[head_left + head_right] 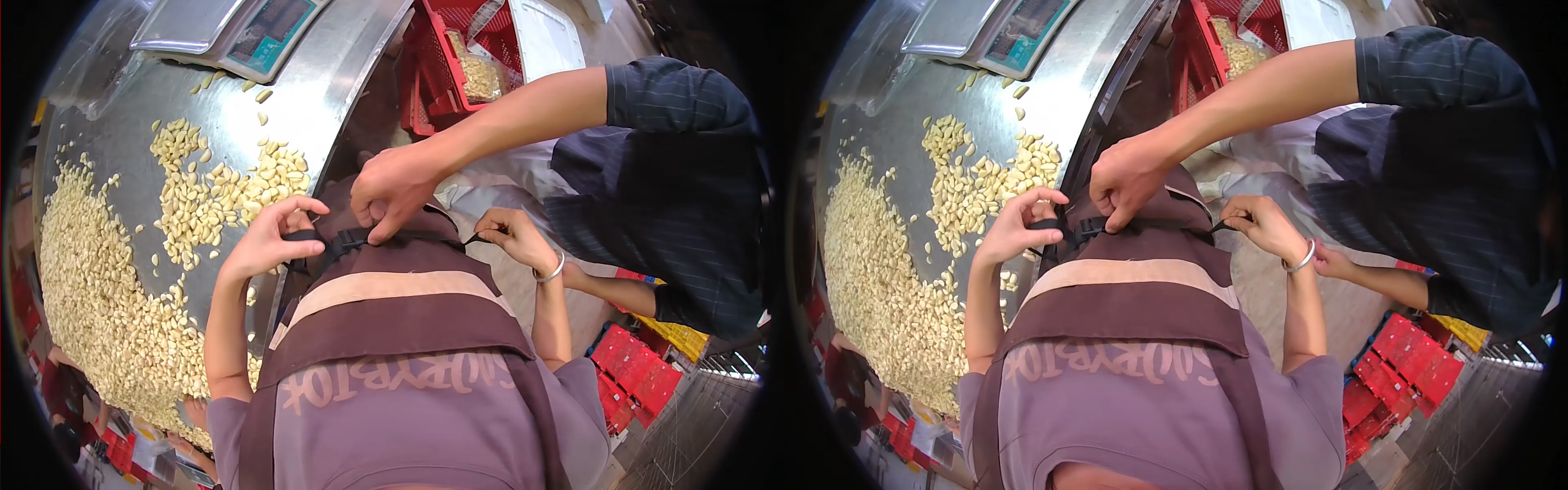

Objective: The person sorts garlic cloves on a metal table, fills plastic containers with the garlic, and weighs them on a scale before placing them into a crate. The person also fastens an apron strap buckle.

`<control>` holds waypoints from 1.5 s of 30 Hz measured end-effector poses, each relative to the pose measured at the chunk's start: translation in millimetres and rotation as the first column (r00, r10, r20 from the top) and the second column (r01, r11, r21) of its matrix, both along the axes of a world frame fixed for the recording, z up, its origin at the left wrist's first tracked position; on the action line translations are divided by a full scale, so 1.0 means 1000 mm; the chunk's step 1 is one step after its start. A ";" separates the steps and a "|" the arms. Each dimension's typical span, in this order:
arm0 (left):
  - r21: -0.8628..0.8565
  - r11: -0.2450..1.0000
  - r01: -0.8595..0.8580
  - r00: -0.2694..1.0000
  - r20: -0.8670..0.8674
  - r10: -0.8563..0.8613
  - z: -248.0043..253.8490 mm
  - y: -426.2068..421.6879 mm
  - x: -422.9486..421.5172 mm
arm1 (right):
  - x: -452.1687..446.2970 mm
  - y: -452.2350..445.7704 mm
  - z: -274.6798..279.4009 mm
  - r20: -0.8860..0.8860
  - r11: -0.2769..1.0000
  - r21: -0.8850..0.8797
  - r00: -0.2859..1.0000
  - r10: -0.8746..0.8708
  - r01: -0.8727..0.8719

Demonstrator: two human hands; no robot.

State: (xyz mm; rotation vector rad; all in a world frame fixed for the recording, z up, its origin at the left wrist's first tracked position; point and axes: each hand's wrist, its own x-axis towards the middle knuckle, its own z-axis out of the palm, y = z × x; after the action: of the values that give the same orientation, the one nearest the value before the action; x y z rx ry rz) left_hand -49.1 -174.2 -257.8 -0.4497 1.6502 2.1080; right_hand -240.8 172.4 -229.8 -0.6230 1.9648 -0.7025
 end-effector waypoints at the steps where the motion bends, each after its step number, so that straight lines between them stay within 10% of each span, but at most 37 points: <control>1: 0.005 1.000 -0.013 0.999 -0.035 0.013 -0.005 -0.001 -0.002 | 0.001 -0.002 0.003 -0.060 1.000 -0.012 0.998 0.010 -0.011; 7: -0.017 0.993 -0.113 0.993 -0.031 0.113 0.004 -0.025 -0.008 | 0.003 0.002 0.012 -0.028 0.998 0.028 0.998 -0.053 0.054; 12: -0.705 0.680 -0.201 0.959 -0.282 -0.009 0.014 -0.047 0.000 | -0.001 0.001 0.015 -0.097 1.000 0.015 0.995 -0.026 0.027; 18: -0.690 0.724 0.030 0.851 -0.362 -0.380 0.014 0.031 -0.006 | -0.008 -0.009 0.013 -0.149 1.000 0.010 0.989 0.013 -0.012; 22: -0.282 0.947 0.153 0.976 -0.109 -0.190 -0.003 0.042 0.000 | -0.007 -0.013 0.012 -0.183 0.996 -0.090 0.983 -0.005 -0.012; 25: -0.295 0.956 -0.004 0.988 -0.150 -0.042 -0.012 0.057 0.007 | 0.001 -0.018 0.023 0.132 0.969 -0.044 0.963 -0.237 0.244; 31: -0.246 0.959 -0.139 0.868 -0.496 -0.002 -0.023 0.071 -0.026 | 0.031 0.003 0.025 0.696 0.518 -0.529 0.692 -0.189 0.673; 37: -0.212 0.970 -0.120 0.649 -0.756 -0.085 -0.025 0.099 -0.103 | -0.011 0.066 0.070 0.668 -0.001 -0.718 0.690 -0.278 0.696; 45: -0.202 0.954 -0.221 0.702 -0.712 0.012 -0.012 0.045 -0.075 | -0.077 0.062 0.132 -0.136 0.602 -0.717 0.775 -0.617 0.353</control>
State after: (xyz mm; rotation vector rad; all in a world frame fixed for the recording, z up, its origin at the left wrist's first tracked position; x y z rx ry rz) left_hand -124.0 -129.3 -269.7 0.2500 2.4127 2.3094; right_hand -318.1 234.0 -97.5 -0.6438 2.2557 -1.8185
